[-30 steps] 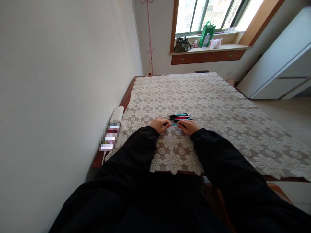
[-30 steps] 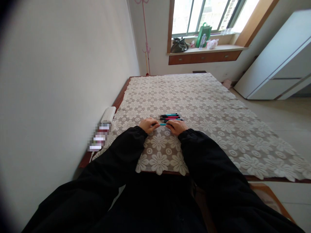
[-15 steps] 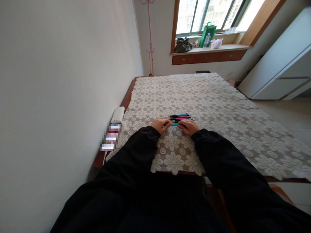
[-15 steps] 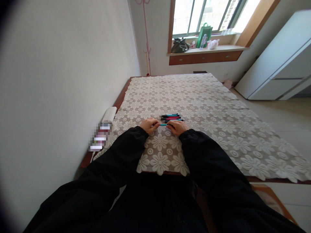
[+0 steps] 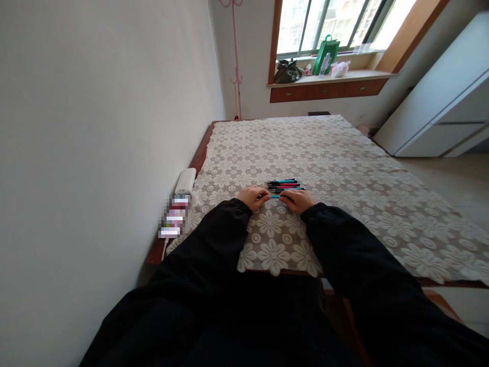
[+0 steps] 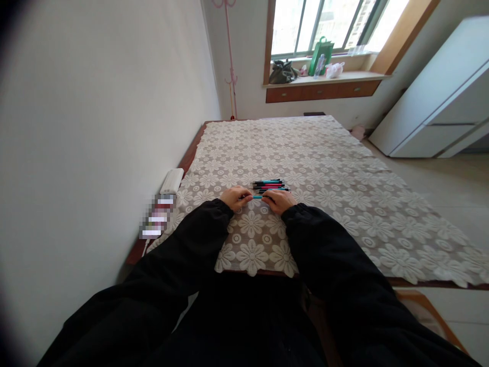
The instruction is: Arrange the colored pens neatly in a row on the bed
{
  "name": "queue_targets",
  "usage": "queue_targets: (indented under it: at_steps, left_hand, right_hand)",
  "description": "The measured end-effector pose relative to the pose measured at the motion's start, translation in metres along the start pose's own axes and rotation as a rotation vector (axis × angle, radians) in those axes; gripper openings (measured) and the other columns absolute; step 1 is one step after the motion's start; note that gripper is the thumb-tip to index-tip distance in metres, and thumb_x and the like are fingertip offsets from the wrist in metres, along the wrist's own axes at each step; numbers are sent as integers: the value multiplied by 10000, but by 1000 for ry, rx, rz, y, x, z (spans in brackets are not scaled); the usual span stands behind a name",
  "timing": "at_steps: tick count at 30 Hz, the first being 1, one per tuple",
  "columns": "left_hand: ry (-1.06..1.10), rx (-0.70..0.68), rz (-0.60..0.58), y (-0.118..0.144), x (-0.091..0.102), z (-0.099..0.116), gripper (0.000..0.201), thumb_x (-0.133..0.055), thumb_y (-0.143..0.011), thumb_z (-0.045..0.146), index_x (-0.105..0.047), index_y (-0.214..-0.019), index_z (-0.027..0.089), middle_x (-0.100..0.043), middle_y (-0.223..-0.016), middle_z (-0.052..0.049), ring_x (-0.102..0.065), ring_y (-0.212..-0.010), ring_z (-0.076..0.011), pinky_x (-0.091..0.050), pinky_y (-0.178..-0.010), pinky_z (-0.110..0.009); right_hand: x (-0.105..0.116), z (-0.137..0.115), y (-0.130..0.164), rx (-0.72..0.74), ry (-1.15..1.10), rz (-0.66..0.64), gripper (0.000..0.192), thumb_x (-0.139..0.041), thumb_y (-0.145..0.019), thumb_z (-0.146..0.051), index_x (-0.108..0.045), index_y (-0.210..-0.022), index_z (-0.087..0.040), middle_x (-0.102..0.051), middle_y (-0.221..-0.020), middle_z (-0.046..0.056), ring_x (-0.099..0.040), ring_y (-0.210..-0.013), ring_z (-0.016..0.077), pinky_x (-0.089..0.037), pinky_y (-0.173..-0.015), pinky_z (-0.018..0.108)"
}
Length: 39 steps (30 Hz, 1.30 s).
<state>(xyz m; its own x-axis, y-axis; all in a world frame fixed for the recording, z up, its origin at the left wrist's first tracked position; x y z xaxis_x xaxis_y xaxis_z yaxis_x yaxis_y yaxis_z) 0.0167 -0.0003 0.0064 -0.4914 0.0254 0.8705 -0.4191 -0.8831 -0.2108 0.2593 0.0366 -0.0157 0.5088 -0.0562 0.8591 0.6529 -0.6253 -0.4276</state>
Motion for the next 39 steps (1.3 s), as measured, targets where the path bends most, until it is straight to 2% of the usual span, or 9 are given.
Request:
queue_targets:
  at_steps: [5,9,12,15,19,26,32,39]
  left_hand:
    - [-37,-7,-12,0,0,0,404,-430,-1045,458,-757,-1001,226,-745,-958,-55,-656,-1014,-223,-511,-862,-313]
    - [31,35,0,1,1,2,311,-620,-960,483,-730,-1126,244,-749,-996,-33,-674,-989,-208,-522,-881,-305]
    - [56,73,9,2,2,3,270,-676,-929,446,-727,-1098,242,-740,-998,-24,-683,-926,-187,-525,-862,-290]
    - [44,56,9,2,3,5,263,-636,-954,443,-742,-1068,231,-729,-981,-35,-678,-911,-190,-520,-844,-289]
    - [-7,36,-14,2,4,5,353,-533,-997,493,-757,-1073,230,-711,-942,-55,-664,-923,-212,-512,-834,-306]
    - [-22,11,-20,1,2,1,455,-389,-1043,478,-741,-906,224,-676,-853,-59,-646,-927,-217,-497,-843,-307]
    - [-13,29,1,2,0,0,414,-432,-1023,488,-753,-1044,228,-682,-900,-64,-650,-875,-219,-503,-818,-322]
    - [-3,26,-5,1,0,1,345,-501,-1009,444,-746,-1115,226,-707,-965,-65,-666,-900,-212,-516,-843,-320]
  right_hand:
    - [1,-1,0,-4,-18,3,320,-497,-1000,-412,-742,-1010,-205,-768,-916,87,-723,-824,229,-519,-746,305]
    - [2,-2,-1,-15,-12,-5,329,-493,-999,-418,-743,-1018,-204,-764,-902,86,-716,-808,224,-514,-738,302]
    - [3,-3,-1,-19,-18,-12,319,-503,-995,-418,-743,-1011,-208,-763,-892,84,-716,-804,224,-513,-729,300]
    - [4,-4,-1,-21,-21,-13,300,-517,-991,-407,-746,-1006,-214,-768,-900,85,-723,-817,229,-522,-735,304]
    - [3,-3,-1,-16,-19,-3,283,-532,-984,-402,-748,-1016,-222,-776,-937,83,-733,-851,236,-543,-765,313]
    - [1,-1,0,-13,-20,10,281,-567,-966,-402,-744,-1078,-216,-784,-1002,91,-742,-890,244,-558,-796,322]
    - [2,-2,0,-25,-9,7,292,-569,-964,-410,-743,-1078,-205,-780,-956,87,-733,-822,230,-548,-743,312]
    - [3,-3,-1,-13,-27,1,269,-575,-959,-398,-741,-1074,-220,-783,-989,84,-741,-878,240,-556,-773,316]
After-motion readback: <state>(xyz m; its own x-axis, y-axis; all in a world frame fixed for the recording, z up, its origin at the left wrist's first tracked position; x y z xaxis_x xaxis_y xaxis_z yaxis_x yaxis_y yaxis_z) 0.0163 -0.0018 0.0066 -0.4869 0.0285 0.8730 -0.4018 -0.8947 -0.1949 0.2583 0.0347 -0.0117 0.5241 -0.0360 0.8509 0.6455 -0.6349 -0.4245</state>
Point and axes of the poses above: each hand's wrist, its own y-axis away from the middle knuckle, its own x-axis out of the back of the hand, z = x × y, the point moved 1 cm from there along -y, towards the middle knuckle
